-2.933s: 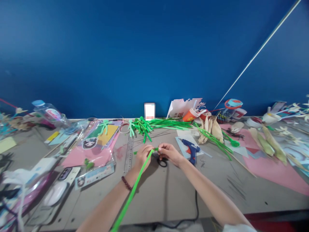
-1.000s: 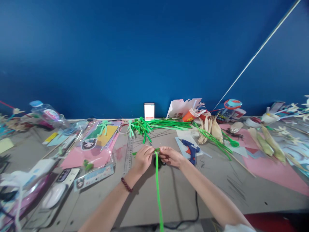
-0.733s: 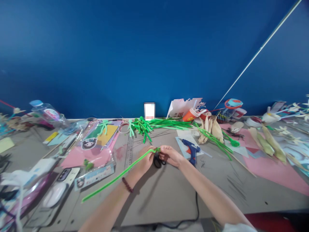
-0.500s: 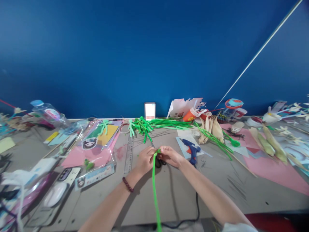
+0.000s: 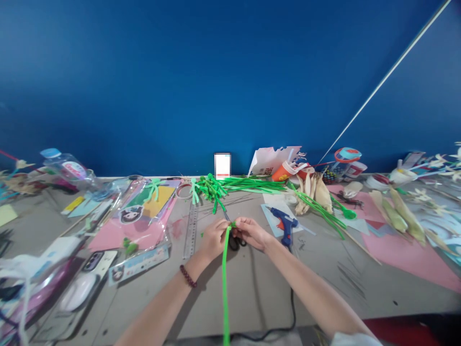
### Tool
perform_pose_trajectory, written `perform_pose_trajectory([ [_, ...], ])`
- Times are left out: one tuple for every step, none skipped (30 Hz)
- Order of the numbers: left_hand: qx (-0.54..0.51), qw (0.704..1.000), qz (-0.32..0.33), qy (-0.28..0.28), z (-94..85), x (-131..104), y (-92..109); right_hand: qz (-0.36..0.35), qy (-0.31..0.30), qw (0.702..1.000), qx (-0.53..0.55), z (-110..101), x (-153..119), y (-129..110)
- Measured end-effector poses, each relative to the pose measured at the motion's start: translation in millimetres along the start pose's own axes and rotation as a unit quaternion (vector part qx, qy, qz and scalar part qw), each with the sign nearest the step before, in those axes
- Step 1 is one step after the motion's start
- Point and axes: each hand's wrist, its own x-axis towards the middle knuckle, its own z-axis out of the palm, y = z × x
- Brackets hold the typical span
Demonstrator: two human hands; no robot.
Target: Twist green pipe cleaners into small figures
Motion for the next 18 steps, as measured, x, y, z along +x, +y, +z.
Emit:
perform_pose_trajectory([
  [0.014, 1.0, -0.006, 0.009, 0.4, 0, -1, -0.007, 0.011, 1.0, -0.005, 1, 0, -1],
  [0.03, 0.999, -0.012, 0.021, 0.9, 0, -1, -0.017, 0.022, 0.999, -0.016, 1, 1, -2],
  [0.045, 0.998, -0.016, 0.033, 1.3, 0, -1, -0.029, 0.035, 0.998, -0.034, 1, 1, -4],
  [0.056, 0.997, -0.014, 0.045, 1.5, 0, -1, -0.045, 0.048, 0.996, -0.061, 1, 1, -5],
  [0.062, 0.997, -0.01, 0.054, 1.4, 0, 0, -0.063, 0.064, 0.992, -0.093, 1, 2, -6],
  [0.063, 0.996, -0.006, 0.058, 1.2, 0, 1, -0.084, 0.082, 0.985, -0.127, 1, 2, -7],
  [0.059, 0.997, -0.003, 0.057, 0.7, 1, 2, -0.104, 0.098, 0.977, -0.158, 1, 3, -8],
  [0.049, 0.997, -0.005, 0.055, 0.0, 1, 3, -0.121, 0.108, 0.97, -0.183, 0, 3, -8],
  [0.033, 0.998, -0.011, 0.05, -0.8, 2, 4, -0.133, 0.111, 0.965, -0.199, 0, 3, -9],
  [0.011, 0.999, -0.024, 0.045, -1.7, 2, 5, -0.14, 0.107, 0.962, -0.208, 0, 3, -9],
  [-0.015, 0.998, -0.041, 0.043, -2.6, 3, 7, -0.144, 0.098, 0.962, -0.212, 0, 3, -9],
  [-0.043, 0.996, -0.061, 0.042, -3.5, 4, 8, -0.145, 0.088, 0.962, -0.213, 0, 2, -9],
  [-0.075, 0.993, -0.085, 0.039, -4.3, 6, 8, -0.146, 0.08, 0.963, -0.211, -1, 2, -9],
  [-0.107, 0.988, -0.111, 0.031, -4.9, 7, 9, -0.147, 0.075, 0.964, -0.207, -1, 1, -9],
  [-0.141, 0.98, -0.139, 0.02, -5.4, 9, 9, -0.147, 0.071, 0.966, -0.2, -2, 1, -8],
  [-0.174, 0.97, -0.169, 0.007, -5.6, 10, 9, -0.146, 0.067, 0.969, -0.19, -2, 1, -8],
  [-0.209, 0.957, -0.201, -0.006, -5.6, 12, 9, -0.146, 0.064, 0.971, -0.179, -2, 1, -8],
  [-0.243, 0.941, -0.233, -0.015, -5.4, 13, 9, -0.147, 0.063, 0.973, -0.167, -2, 2, -7],
])
